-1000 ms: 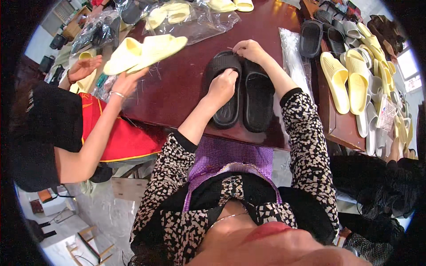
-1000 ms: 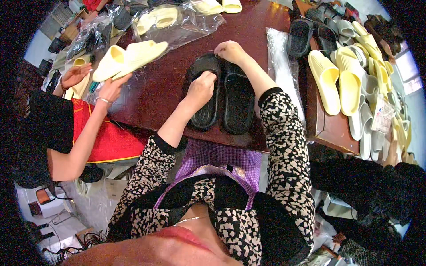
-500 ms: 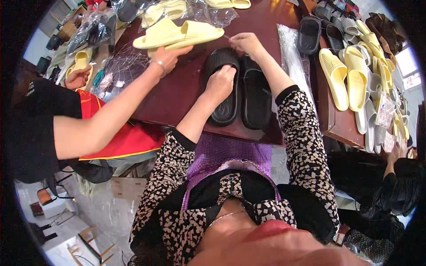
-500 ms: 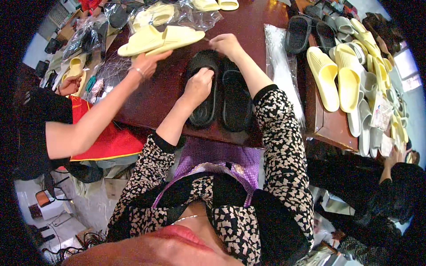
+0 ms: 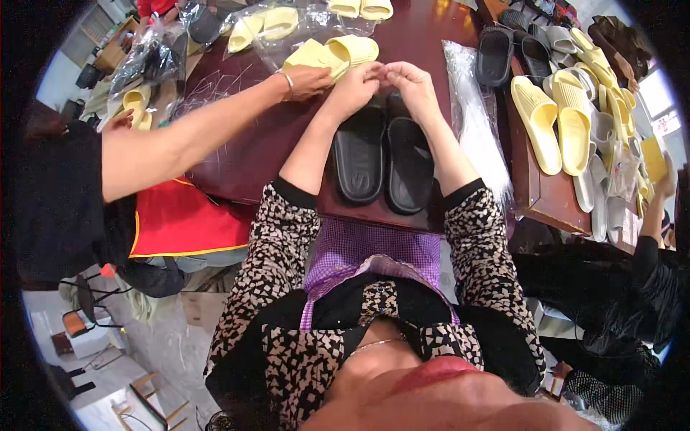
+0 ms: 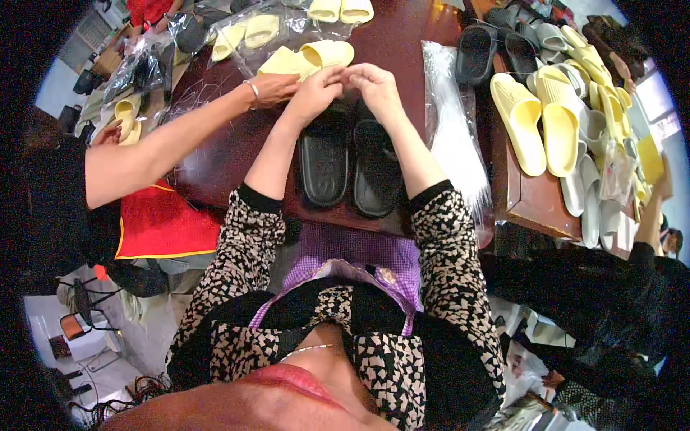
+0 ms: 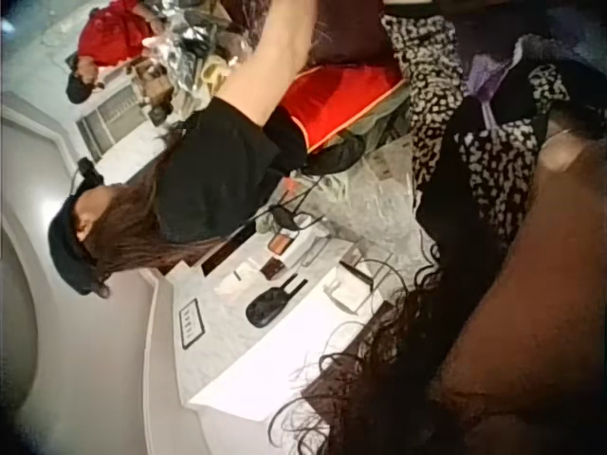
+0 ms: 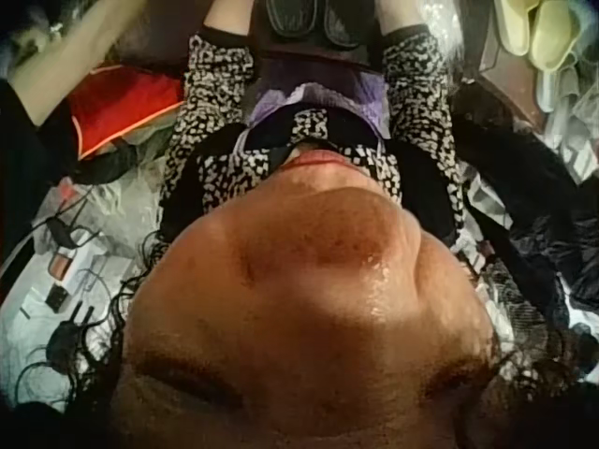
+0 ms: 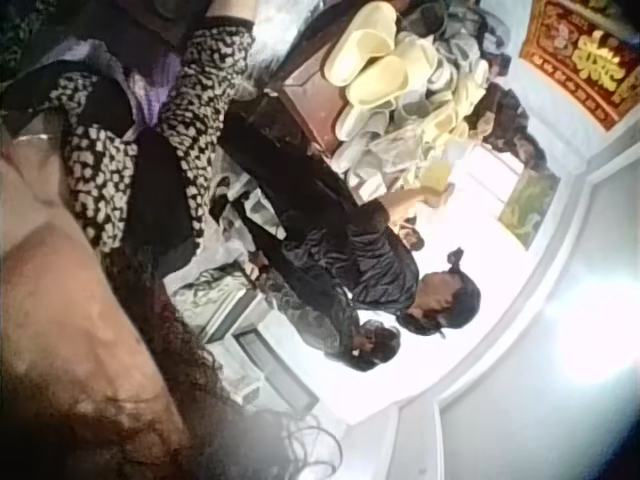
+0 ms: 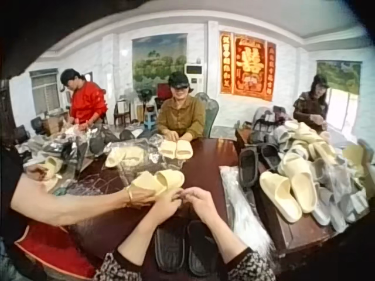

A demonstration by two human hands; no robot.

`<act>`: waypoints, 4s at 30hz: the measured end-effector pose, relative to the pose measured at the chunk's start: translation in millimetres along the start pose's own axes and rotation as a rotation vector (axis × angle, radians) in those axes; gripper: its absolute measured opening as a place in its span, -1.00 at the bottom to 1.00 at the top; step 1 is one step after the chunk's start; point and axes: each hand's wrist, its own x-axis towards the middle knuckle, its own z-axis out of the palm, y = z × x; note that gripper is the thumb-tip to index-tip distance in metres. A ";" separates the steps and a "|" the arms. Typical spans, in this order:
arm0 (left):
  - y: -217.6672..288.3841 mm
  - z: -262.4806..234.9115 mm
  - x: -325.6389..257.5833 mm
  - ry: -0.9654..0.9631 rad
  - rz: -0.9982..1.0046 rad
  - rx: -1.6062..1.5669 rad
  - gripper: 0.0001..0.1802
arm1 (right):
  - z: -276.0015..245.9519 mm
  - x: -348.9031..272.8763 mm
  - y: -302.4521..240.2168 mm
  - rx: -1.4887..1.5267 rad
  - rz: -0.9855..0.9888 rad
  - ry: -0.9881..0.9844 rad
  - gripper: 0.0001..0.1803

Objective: The person pairs slides together by threading plastic tag fasteners through the slides and securing them by hand.

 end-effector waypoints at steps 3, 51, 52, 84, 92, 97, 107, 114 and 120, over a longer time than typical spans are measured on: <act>-11.7 -1.0 12.3 -0.185 -0.075 -0.389 -0.76 | 2.5 -2.5 0.1 0.016 0.001 0.006 -0.83; -8.0 9.6 -9.2 0.164 -0.182 -0.413 -0.89 | 10.9 -35.1 -0.1 -0.283 -0.026 0.216 -0.90; -8.4 9.6 -9.2 0.161 -0.175 -0.403 -0.89 | 10.7 -35.0 0.5 -0.285 -0.027 0.216 -0.91; -3.1 -12.7 -10.1 -0.103 -0.213 -0.514 -0.91 | 18.2 -32.2 -6.6 -0.357 -0.234 0.205 -0.99; 4.8 -12.8 -10.5 -0.063 -0.214 -0.505 -0.89 | 21.3 -30.3 -13.5 -0.433 -0.235 0.187 -0.95; -1.8 -8.9 -1.3 0.323 -0.219 -0.417 -0.84 | 7.5 -25.0 -37.9 -0.814 -0.595 0.268 -0.88; -102.7 -83.8 -13.1 1.118 -0.068 -0.142 -0.74 | 25.9 -82.5 -63.5 -1.119 0.020 -0.533 -0.67; -139.1 -92.3 -20.2 1.120 -0.298 -0.441 -0.71 | 24.0 -83.3 -20.9 -1.262 -0.110 -0.443 -0.79; -161.2 -92.8 -35.2 1.087 -0.422 -0.683 -0.59 | -5.0 -70.1 -53.9 -1.646 -0.228 -0.454 -0.82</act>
